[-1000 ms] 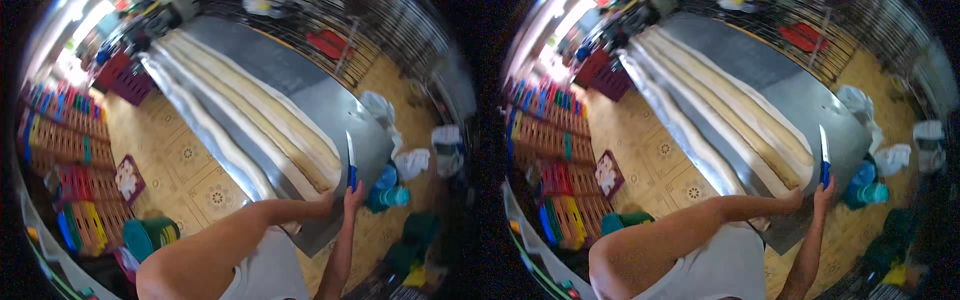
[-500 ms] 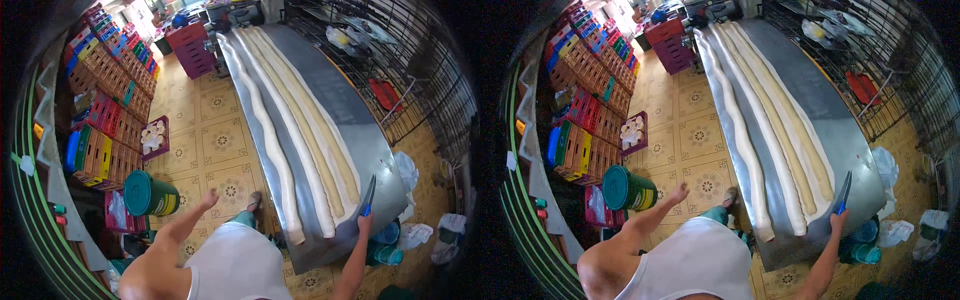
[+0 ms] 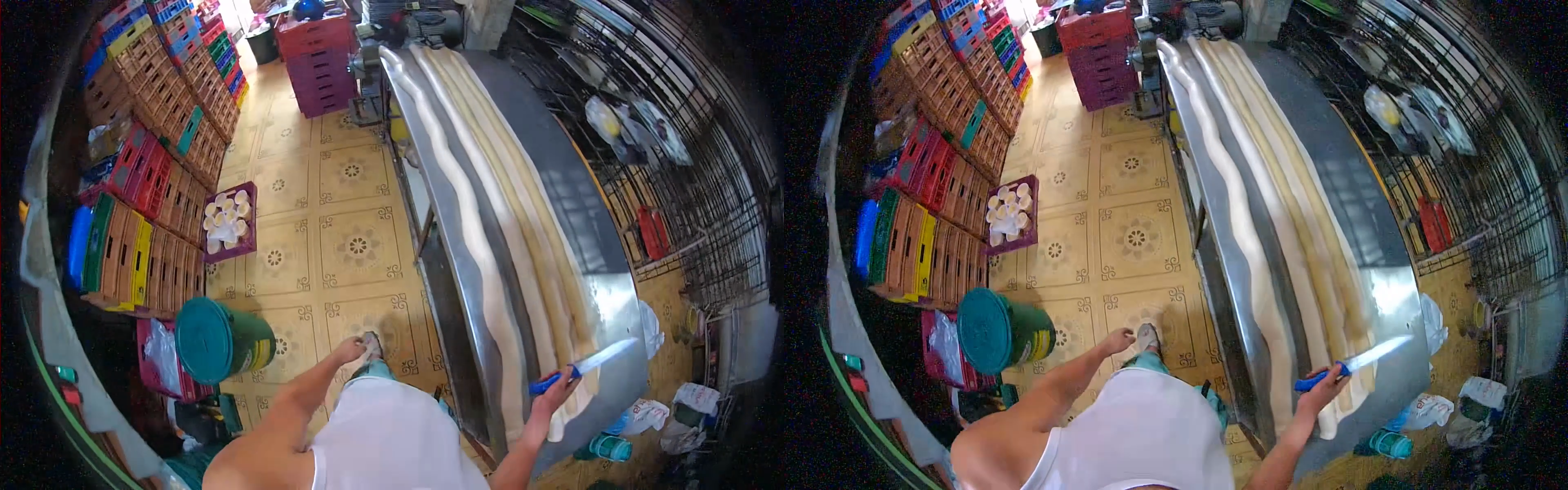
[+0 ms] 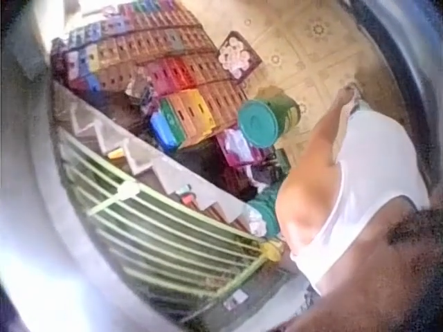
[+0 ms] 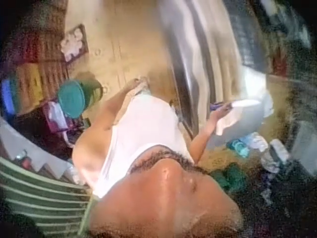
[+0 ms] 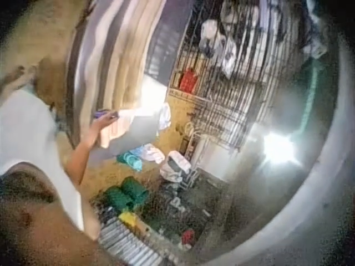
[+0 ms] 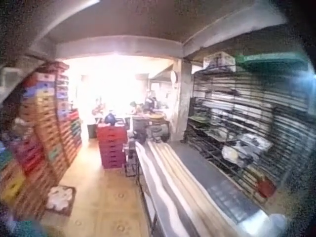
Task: Rolling and cutting long strips of dough on a metal preparation table in a bakery.
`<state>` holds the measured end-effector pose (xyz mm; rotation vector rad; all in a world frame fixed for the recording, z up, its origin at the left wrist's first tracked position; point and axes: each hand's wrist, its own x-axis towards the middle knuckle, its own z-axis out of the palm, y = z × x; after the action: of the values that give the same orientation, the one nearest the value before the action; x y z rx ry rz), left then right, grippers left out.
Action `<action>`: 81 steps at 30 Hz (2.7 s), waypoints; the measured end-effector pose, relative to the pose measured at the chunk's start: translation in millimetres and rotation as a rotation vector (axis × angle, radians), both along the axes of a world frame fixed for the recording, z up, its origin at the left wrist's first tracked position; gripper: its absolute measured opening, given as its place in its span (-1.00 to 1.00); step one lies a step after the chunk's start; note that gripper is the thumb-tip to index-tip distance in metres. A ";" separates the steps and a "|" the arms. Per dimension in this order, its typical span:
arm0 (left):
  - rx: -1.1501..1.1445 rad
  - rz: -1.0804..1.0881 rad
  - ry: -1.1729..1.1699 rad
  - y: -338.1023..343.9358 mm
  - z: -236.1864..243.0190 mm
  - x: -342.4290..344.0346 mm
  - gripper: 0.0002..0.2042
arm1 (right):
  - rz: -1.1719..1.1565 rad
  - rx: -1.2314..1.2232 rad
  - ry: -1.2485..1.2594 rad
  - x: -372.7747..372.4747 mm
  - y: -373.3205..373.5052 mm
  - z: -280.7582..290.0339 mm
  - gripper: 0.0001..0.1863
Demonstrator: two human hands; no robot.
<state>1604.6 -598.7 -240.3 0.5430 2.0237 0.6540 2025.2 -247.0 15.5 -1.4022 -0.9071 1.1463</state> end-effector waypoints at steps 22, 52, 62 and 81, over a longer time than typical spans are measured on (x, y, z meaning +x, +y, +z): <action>-0.136 0.400 -0.074 26.7 -13.5 -295.1 -0.58 | 1.067 -0.348 -0.075 -551.8 116.9 -74.0 -0.78; 0.620 0.042 0.768 1037.9 104.4 -1026.8 -0.24 | 1.079 0.266 -1.089 -1096.4 639.5 -39.4 -0.17; 0.457 0.031 0.909 1072.1 76.8 -1011.2 -0.31 | 1.258 0.465 -1.282 -1331.2 814.9 -75.0 -0.26; 0.866 0.197 0.363 851.9 147.9 -923.7 -0.29 | 1.252 0.329 -1.507 -1057.4 677.6 -72.5 -0.18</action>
<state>680.8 253.1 -92.4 1.0196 2.0687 1.6772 967.8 430.6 -57.1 -1.2015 -3.1459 0.3958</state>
